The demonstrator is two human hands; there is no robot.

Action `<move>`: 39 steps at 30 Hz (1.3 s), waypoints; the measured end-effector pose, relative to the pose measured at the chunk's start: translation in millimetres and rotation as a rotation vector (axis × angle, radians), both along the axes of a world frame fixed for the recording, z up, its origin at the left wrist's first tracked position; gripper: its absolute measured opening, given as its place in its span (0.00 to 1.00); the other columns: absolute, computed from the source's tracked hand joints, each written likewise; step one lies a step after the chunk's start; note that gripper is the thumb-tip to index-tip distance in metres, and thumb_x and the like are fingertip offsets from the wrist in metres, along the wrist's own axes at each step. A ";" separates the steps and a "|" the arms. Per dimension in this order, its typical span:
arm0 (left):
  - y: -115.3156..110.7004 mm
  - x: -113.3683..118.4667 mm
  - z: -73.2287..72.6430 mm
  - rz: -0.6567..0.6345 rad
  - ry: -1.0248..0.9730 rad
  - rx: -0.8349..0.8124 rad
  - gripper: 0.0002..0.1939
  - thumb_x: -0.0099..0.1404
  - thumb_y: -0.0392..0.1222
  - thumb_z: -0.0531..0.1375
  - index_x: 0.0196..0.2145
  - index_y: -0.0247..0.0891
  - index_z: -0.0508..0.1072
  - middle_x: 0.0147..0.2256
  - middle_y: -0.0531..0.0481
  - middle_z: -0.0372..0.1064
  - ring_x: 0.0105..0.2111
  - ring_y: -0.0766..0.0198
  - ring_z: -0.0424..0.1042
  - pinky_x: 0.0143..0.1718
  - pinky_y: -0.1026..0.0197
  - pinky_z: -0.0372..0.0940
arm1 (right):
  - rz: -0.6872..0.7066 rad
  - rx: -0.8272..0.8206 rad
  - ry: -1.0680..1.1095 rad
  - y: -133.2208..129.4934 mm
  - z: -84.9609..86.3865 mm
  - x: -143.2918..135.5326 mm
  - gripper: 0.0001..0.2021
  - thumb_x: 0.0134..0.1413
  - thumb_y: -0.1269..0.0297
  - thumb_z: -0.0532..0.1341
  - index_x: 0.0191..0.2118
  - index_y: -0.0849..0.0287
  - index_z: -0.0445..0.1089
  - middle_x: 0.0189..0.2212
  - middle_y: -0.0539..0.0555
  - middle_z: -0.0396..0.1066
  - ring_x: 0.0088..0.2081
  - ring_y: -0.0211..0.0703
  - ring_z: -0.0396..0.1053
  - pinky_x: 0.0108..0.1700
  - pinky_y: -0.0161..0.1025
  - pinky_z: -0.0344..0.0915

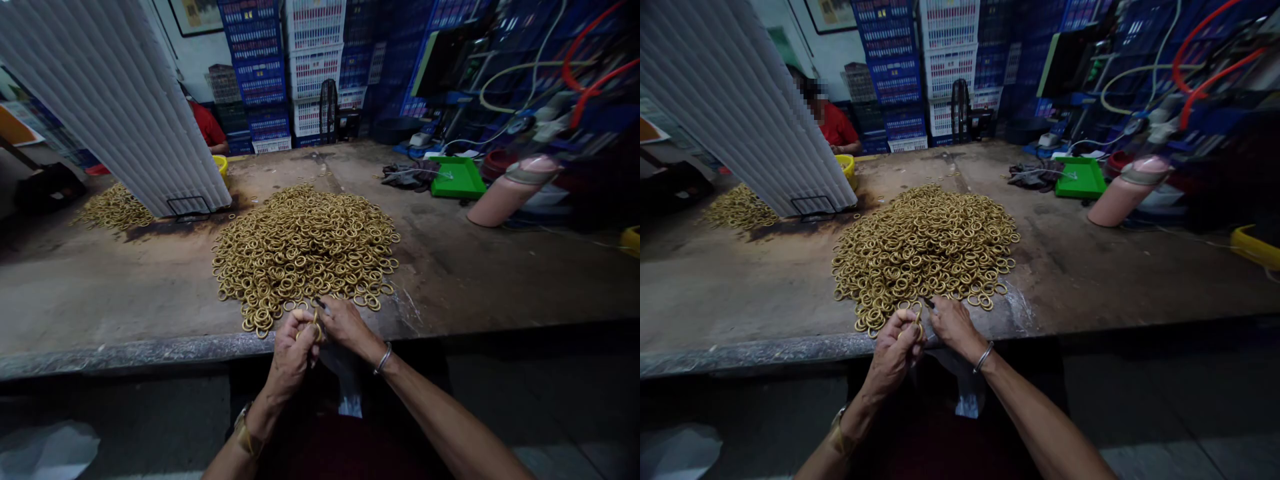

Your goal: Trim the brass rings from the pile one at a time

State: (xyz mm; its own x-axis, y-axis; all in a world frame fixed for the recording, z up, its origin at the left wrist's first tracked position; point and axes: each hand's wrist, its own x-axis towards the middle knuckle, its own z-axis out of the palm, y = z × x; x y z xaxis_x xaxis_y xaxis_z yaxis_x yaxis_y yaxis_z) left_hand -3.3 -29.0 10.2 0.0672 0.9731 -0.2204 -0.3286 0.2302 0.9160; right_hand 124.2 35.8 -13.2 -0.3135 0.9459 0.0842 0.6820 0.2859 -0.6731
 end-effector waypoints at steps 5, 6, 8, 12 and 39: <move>5.4 -0.1 -9.9 0.120 0.055 0.025 0.15 0.57 0.51 0.57 0.37 0.40 0.60 0.19 0.59 0.60 0.15 0.74 0.55 0.15 0.71 0.50 | -0.127 -0.170 0.443 -10.0 -3.5 -5.5 0.10 0.50 0.62 0.53 0.24 0.60 0.65 0.18 0.47 0.63 0.21 0.34 0.59 0.25 0.31 0.55; 6.3 0.6 -11.9 0.142 0.079 0.033 0.15 0.57 0.51 0.56 0.37 0.40 0.60 0.18 0.60 0.59 0.15 0.74 0.55 0.15 0.71 0.50 | -0.097 -0.198 0.479 -14.4 -2.3 -7.3 0.10 0.50 0.61 0.53 0.26 0.60 0.66 0.19 0.47 0.64 0.22 0.34 0.60 0.25 0.31 0.56; 7.1 2.2 -14.8 0.189 0.120 0.046 0.15 0.57 0.52 0.56 0.37 0.40 0.59 0.17 0.61 0.57 0.14 0.74 0.55 0.16 0.71 0.50 | -0.021 -0.237 0.507 -22.3 0.9 -11.4 0.10 0.51 0.60 0.54 0.29 0.60 0.67 0.20 0.48 0.66 0.23 0.35 0.62 0.27 0.31 0.58; 5.7 2.7 -18.5 0.167 0.137 0.055 0.15 0.58 0.53 0.54 0.37 0.40 0.59 0.16 0.61 0.57 0.14 0.74 0.54 0.15 0.71 0.50 | 0.000 -0.088 0.444 -26.6 3.0 -16.0 0.07 0.51 0.63 0.55 0.29 0.60 0.69 0.25 0.50 0.68 0.29 0.37 0.64 0.34 0.33 0.60; 24.2 -6.7 -44.9 0.126 -0.219 -0.260 0.24 0.42 0.47 0.64 0.38 0.36 0.68 0.17 0.53 0.64 0.13 0.70 0.58 0.11 0.71 0.47 | -0.006 0.024 0.338 -16.8 0.2 -15.2 0.07 0.51 0.70 0.53 0.27 0.60 0.67 0.28 0.52 0.66 0.32 0.39 0.64 0.35 0.33 0.59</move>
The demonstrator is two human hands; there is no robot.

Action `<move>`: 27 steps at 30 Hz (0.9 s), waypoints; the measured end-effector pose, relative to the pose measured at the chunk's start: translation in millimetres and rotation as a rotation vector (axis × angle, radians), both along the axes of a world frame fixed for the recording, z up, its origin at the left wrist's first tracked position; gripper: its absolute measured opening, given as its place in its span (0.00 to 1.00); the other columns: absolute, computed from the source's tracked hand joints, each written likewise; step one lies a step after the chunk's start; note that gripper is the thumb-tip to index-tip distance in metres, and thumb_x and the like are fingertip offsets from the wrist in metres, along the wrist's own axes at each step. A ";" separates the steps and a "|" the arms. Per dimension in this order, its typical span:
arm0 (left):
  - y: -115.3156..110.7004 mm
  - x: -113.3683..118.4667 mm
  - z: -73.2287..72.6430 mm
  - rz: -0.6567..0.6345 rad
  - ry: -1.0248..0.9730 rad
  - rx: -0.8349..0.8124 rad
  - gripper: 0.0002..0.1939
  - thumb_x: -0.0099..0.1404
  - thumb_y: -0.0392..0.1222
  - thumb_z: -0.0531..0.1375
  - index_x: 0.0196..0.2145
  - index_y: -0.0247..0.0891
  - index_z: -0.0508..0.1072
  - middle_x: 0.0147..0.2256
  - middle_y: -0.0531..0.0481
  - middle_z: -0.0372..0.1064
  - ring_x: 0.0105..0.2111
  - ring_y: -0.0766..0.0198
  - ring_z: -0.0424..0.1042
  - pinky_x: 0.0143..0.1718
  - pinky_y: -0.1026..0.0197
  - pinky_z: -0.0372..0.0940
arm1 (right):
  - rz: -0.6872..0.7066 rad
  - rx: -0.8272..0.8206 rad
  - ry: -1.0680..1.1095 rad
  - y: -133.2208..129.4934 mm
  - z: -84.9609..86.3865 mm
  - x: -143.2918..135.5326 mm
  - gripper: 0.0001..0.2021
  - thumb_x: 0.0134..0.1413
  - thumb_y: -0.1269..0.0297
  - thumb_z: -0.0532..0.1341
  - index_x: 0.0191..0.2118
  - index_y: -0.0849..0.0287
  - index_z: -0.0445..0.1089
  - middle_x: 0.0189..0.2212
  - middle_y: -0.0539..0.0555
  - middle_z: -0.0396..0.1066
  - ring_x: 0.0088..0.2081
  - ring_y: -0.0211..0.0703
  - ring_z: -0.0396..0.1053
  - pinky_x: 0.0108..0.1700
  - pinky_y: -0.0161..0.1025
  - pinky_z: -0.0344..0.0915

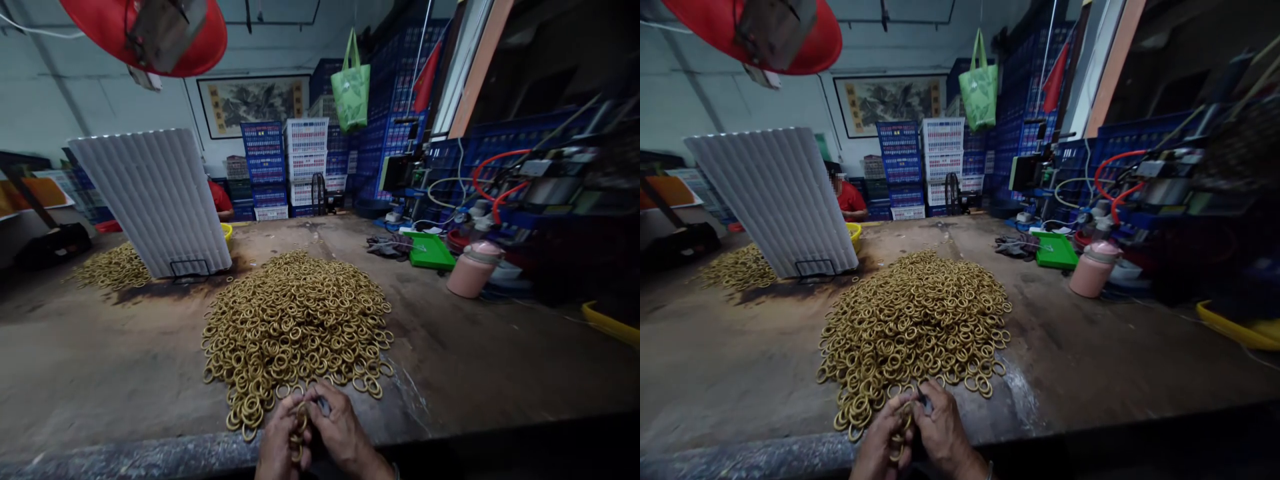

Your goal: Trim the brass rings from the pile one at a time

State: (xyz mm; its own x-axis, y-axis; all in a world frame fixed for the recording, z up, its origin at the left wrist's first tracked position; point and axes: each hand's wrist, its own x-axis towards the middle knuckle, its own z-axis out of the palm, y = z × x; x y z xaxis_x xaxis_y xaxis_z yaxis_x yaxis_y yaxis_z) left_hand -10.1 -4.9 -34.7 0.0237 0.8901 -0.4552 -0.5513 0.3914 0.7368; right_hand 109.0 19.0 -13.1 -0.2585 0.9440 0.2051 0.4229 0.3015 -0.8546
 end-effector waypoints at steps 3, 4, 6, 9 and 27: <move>4.2 -3.2 -10.8 -0.081 0.013 0.008 0.25 0.45 0.55 0.63 0.37 0.35 0.69 0.17 0.51 0.64 0.12 0.70 0.58 0.12 0.70 0.49 | -0.029 -0.003 0.027 3.1 -7.1 -0.1 0.07 0.49 0.69 0.53 0.27 0.59 0.67 0.28 0.53 0.66 0.33 0.39 0.65 0.36 0.32 0.59; 5.5 -3.5 -12.4 -0.086 0.030 0.026 0.24 0.45 0.57 0.63 0.34 0.35 0.70 0.16 0.50 0.64 0.13 0.70 0.59 0.13 0.70 0.50 | -0.038 0.004 0.039 4.7 -9.9 0.0 0.07 0.49 0.69 0.53 0.27 0.59 0.67 0.28 0.52 0.67 0.33 0.39 0.65 0.36 0.32 0.60; 7.0 -2.2 -12.3 -0.087 0.062 0.067 0.23 0.43 0.59 0.64 0.27 0.36 0.70 0.15 0.51 0.62 0.15 0.70 0.60 0.14 0.69 0.51 | -0.057 0.017 0.061 7.9 -14.6 0.1 0.07 0.49 0.69 0.53 0.26 0.59 0.67 0.27 0.52 0.67 0.32 0.39 0.65 0.35 0.32 0.60; 3.6 3.2 -4.5 -0.099 0.075 0.073 0.22 0.43 0.60 0.64 0.25 0.37 0.68 0.13 0.54 0.58 0.13 0.72 0.57 0.14 0.70 0.49 | -0.083 0.028 0.071 9.4 -14.7 -0.7 0.06 0.48 0.69 0.53 0.26 0.59 0.66 0.26 0.51 0.67 0.30 0.38 0.65 0.34 0.31 0.60; -26.2 14.8 28.8 -0.085 0.330 0.295 0.14 0.59 0.52 0.54 0.34 0.37 0.64 0.24 0.55 0.62 0.17 0.75 0.56 0.14 0.72 0.49 | 0.003 -0.524 0.392 -9.1 11.5 6.5 0.14 0.46 0.53 0.56 0.24 0.60 0.59 0.15 0.43 0.56 0.14 0.27 0.49 0.15 0.28 0.47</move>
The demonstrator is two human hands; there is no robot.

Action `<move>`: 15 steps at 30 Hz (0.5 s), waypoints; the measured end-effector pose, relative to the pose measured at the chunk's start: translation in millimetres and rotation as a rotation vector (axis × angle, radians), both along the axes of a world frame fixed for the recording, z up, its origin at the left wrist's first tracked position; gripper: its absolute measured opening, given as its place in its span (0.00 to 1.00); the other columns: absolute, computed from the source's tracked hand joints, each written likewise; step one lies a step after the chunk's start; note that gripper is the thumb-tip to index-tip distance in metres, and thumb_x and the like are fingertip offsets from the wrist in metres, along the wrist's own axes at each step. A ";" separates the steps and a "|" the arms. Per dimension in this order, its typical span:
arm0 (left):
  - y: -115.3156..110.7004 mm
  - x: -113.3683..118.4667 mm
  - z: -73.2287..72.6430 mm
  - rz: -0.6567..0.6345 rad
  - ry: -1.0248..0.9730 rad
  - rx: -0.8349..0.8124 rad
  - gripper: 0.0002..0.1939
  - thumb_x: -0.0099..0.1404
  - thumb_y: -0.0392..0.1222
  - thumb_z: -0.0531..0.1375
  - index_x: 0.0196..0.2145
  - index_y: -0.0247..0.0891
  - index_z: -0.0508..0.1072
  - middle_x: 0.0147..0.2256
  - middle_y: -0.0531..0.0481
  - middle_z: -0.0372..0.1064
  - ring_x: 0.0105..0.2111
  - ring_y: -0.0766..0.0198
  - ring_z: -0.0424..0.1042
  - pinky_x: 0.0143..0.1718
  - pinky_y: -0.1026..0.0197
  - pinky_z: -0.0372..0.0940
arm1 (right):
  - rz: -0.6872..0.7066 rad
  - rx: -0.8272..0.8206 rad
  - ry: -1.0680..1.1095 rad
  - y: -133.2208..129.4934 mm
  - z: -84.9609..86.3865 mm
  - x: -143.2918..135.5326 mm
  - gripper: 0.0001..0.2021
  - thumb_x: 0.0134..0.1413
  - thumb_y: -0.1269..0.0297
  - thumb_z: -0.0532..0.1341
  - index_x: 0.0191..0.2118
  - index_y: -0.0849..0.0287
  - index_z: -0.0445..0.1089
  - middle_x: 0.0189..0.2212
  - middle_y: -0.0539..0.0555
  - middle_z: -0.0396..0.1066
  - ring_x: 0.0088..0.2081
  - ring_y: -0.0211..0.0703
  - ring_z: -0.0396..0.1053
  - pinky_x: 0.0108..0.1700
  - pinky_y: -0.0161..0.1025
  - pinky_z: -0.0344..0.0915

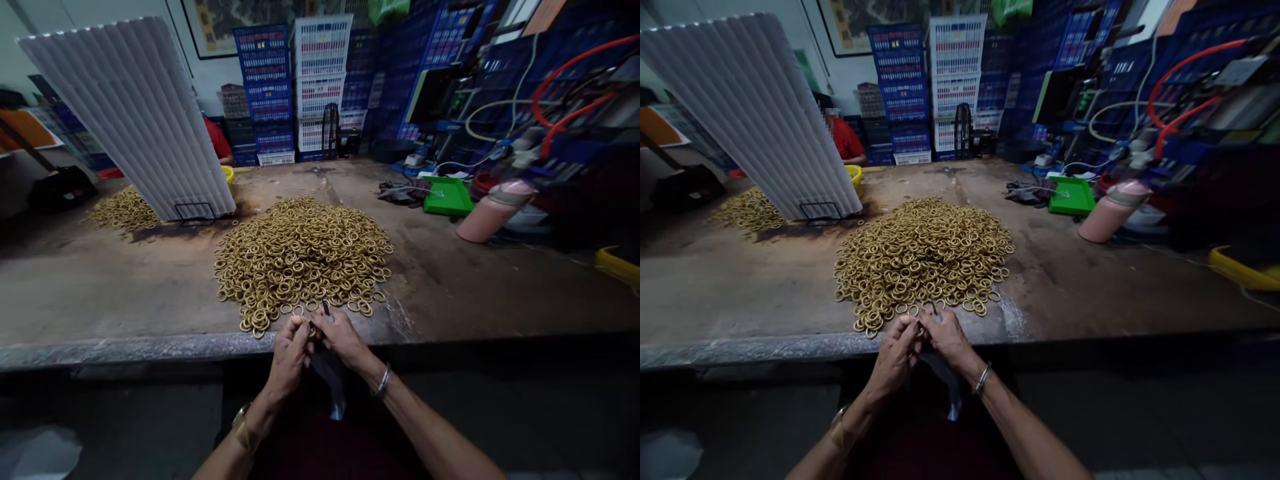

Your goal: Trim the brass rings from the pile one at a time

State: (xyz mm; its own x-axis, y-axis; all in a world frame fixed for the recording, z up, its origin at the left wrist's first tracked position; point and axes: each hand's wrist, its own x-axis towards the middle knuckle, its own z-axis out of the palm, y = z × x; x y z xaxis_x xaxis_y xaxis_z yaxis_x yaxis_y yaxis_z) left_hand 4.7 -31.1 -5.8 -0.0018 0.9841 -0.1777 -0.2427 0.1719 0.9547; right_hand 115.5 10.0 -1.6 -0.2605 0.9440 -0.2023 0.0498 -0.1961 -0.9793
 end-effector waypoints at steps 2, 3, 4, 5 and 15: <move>-0.8 -0.6 1.0 -0.035 -0.067 -0.060 0.15 0.58 0.53 0.54 0.33 0.38 0.63 0.23 0.56 0.60 0.16 0.75 0.55 0.13 0.73 0.48 | -0.018 0.056 -0.056 0.7 -1.2 -0.3 0.13 0.46 0.55 0.56 0.25 0.60 0.61 0.14 0.43 0.57 0.14 0.28 0.50 0.16 0.28 0.48; -1.3 -0.8 1.3 -0.045 -0.088 -0.078 0.15 0.58 0.53 0.54 0.33 0.37 0.62 0.23 0.57 0.59 0.15 0.75 0.56 0.13 0.73 0.48 | -0.019 0.074 -0.084 0.9 -1.7 -0.4 0.12 0.46 0.56 0.56 0.25 0.60 0.62 0.14 0.43 0.57 0.15 0.28 0.50 0.16 0.28 0.48; -1.9 -0.9 1.5 -0.047 -0.102 -0.088 0.16 0.58 0.54 0.55 0.32 0.37 0.62 0.23 0.57 0.58 0.16 0.76 0.56 0.13 0.73 0.49 | -0.016 0.085 -0.106 1.0 -2.1 -0.4 0.11 0.46 0.57 0.56 0.25 0.61 0.62 0.14 0.43 0.56 0.15 0.28 0.51 0.17 0.28 0.49; -2.5 -1.0 1.4 -0.045 -0.108 -0.090 0.16 0.57 0.53 0.55 0.32 0.37 0.62 0.22 0.57 0.58 0.15 0.76 0.56 0.13 0.73 0.49 | -0.007 0.087 -0.118 0.9 -2.3 -0.4 0.11 0.46 0.57 0.56 0.25 0.61 0.63 0.13 0.43 0.57 0.15 0.28 0.51 0.17 0.28 0.49; -7.5 -2.7 1.9 -0.058 -0.214 -0.097 0.14 0.58 0.51 0.56 0.30 0.37 0.59 0.23 0.58 0.59 0.16 0.77 0.56 0.15 0.74 0.48 | 0.036 0.007 -0.039 1.5 -3.8 0.8 0.10 0.48 0.59 0.53 0.25 0.60 0.61 0.15 0.44 0.58 0.15 0.29 0.52 0.17 0.29 0.50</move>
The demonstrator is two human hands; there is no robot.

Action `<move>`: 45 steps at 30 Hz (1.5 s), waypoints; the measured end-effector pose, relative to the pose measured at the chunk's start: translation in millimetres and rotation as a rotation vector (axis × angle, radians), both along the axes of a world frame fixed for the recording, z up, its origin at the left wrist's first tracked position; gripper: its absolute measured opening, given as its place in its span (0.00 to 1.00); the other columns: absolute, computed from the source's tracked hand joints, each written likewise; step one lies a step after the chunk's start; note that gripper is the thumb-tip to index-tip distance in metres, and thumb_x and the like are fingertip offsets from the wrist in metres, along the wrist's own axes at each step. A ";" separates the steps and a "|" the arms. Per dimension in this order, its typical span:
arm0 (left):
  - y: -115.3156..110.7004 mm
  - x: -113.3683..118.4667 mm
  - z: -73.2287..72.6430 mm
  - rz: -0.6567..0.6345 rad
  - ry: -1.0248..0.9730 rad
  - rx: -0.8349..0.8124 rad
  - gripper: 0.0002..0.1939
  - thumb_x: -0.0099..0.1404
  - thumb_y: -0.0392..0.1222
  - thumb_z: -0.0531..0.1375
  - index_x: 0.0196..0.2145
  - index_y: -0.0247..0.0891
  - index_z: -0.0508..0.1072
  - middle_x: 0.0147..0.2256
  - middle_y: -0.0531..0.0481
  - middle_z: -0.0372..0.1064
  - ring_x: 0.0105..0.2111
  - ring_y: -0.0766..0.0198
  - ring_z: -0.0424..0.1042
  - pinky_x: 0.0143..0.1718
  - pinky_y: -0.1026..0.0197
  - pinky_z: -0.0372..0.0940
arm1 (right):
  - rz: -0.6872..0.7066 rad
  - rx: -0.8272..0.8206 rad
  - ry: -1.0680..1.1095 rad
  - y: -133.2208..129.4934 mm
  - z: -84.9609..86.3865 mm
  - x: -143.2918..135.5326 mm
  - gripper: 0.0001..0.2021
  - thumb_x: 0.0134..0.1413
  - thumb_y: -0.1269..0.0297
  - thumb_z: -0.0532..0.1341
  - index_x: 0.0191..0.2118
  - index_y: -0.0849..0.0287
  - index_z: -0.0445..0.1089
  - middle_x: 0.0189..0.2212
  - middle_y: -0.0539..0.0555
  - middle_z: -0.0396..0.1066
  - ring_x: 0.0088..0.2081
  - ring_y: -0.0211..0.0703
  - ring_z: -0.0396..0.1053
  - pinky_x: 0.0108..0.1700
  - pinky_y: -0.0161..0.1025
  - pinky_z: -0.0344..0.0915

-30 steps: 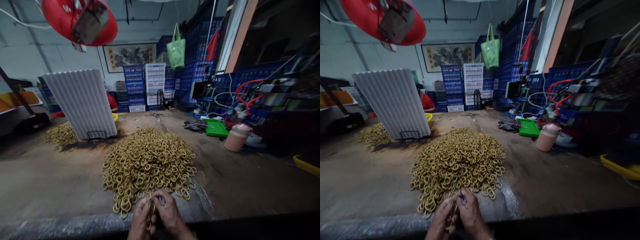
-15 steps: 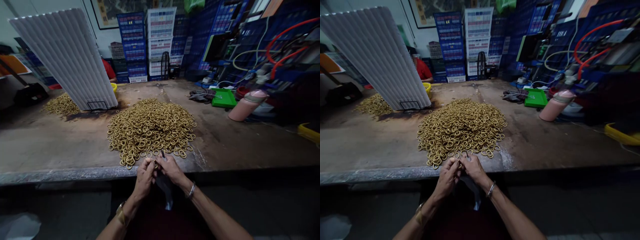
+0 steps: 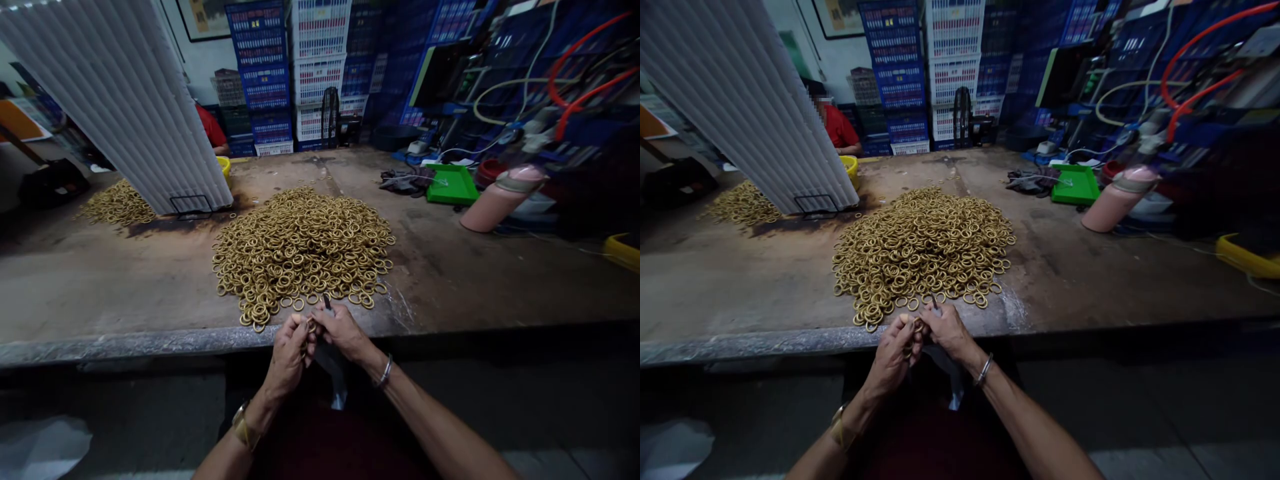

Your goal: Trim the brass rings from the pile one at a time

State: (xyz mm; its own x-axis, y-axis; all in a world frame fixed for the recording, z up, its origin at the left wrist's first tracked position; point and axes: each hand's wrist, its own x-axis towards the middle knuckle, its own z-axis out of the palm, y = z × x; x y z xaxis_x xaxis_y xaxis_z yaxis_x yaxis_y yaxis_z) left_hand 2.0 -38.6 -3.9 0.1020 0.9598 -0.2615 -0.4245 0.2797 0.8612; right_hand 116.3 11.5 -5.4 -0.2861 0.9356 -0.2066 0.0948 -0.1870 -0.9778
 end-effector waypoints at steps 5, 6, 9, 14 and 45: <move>1.1 -2.0 1.7 0.038 0.015 -0.022 0.14 0.58 0.51 0.56 0.30 0.39 0.58 0.22 0.59 0.59 0.16 0.77 0.56 0.16 0.74 0.48 | -0.051 0.349 -0.340 1.5 -3.1 5.8 0.08 0.48 0.66 0.53 0.25 0.61 0.66 0.20 0.49 0.65 0.24 0.33 0.60 0.28 0.30 0.56; 1.7 -2.4 1.6 0.048 0.029 -0.013 0.14 0.58 0.51 0.56 0.30 0.39 0.58 0.22 0.59 0.59 0.16 0.76 0.56 0.16 0.74 0.48 | -0.005 0.413 -0.393 0.4 -3.4 7.1 0.08 0.49 0.67 0.52 0.27 0.61 0.67 0.22 0.50 0.66 0.25 0.34 0.61 0.29 0.30 0.55; 3.7 -3.3 0.3 0.064 0.083 0.015 0.15 0.57 0.52 0.56 0.30 0.38 0.59 0.22 0.59 0.60 0.16 0.76 0.56 0.15 0.73 0.48 | 0.160 0.536 -0.521 -4.3 -3.8 9.4 0.09 0.49 0.71 0.51 0.27 0.60 0.67 0.21 0.50 0.67 0.24 0.34 0.61 0.28 0.30 0.53; 5.7 -3.9 -2.9 0.090 0.171 0.047 0.17 0.56 0.54 0.57 0.28 0.38 0.60 0.20 0.59 0.59 0.15 0.76 0.55 0.14 0.73 0.48 | 0.271 0.585 -0.661 -7.0 -3.1 9.4 0.10 0.41 0.75 0.51 0.29 0.58 0.67 0.21 0.49 0.67 0.24 0.35 0.62 0.28 0.30 0.51; -29.1 -9.6 -89.2 -0.347 0.997 0.141 0.10 0.52 0.42 0.59 0.17 0.39 0.65 0.18 0.51 0.58 0.23 0.61 0.61 0.31 0.59 0.55 | -0.010 0.517 -1.116 20.9 -7.3 -8.5 0.07 0.53 0.65 0.53 0.39 0.56 0.62 0.35 0.53 0.71 0.37 0.43 0.68 0.33 0.35 0.53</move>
State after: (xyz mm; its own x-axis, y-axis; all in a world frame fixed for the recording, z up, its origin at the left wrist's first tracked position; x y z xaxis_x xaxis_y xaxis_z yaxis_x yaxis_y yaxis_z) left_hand -7.6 -67.7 -93.1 0.1769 0.9474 -0.2667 0.5744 0.1207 0.8096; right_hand 107.8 32.3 -12.8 -0.1826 0.9813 0.0617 0.9271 0.1927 -0.3214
